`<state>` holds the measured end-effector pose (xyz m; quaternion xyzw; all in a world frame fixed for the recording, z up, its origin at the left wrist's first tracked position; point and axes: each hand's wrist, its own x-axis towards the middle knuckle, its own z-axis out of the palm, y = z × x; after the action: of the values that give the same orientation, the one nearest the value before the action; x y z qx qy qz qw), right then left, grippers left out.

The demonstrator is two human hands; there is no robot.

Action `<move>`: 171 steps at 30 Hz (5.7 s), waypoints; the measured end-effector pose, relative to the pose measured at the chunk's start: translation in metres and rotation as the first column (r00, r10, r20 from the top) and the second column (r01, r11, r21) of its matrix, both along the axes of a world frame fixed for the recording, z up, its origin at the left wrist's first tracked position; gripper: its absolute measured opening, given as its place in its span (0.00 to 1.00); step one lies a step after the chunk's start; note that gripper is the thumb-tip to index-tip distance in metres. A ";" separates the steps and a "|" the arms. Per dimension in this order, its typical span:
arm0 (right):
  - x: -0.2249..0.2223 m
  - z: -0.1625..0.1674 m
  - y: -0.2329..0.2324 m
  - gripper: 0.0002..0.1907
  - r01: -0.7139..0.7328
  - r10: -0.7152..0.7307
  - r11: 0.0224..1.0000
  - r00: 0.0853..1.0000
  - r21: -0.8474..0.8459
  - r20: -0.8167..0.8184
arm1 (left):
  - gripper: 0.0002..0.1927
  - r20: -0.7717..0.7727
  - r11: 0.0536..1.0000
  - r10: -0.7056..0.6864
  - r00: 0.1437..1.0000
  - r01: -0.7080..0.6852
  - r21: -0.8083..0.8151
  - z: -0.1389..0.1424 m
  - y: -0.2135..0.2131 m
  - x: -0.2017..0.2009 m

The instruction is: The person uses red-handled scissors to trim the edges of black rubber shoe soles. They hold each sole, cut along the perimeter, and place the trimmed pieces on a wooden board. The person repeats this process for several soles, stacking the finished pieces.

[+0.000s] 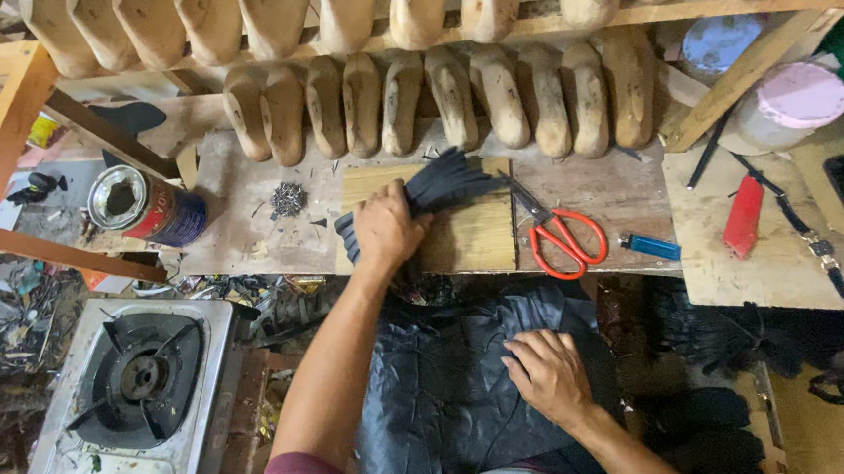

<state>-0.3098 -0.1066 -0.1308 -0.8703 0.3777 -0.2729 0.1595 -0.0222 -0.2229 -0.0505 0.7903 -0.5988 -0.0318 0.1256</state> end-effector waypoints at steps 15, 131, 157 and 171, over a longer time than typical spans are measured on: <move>0.001 -0.006 -0.003 0.11 -0.001 0.003 0.999 0.999 -0.041 0.054 | 0.30 -0.729 0.795 -0.574 0.373 0.042 -0.605 -0.013 0.049 0.016; -0.332 -0.016 0.134 0.38 0.787 -0.525 0.323 -0.313 0.526 0.791 | 0.40 -0.972 0.361 0.211 -0.102 0.933 -0.019 -0.065 0.085 -0.575; -0.314 0.051 0.240 0.37 0.970 -0.804 -0.073 -0.195 0.232 0.561 | 0.48 -0.961 0.451 -0.113 -0.252 0.849 -0.275 -0.075 0.052 -0.495; -0.362 -0.001 0.213 0.43 0.817 -0.510 0.311 -0.288 0.486 0.810 | 0.41 -0.846 0.627 0.134 0.516 0.617 0.476 -0.134 0.059 -0.361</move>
<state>-0.6713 0.1064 -0.1314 -0.1576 0.5893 -0.7918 0.0314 -0.3828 -0.1635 -0.1850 0.5522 -0.5144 -0.6539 0.0532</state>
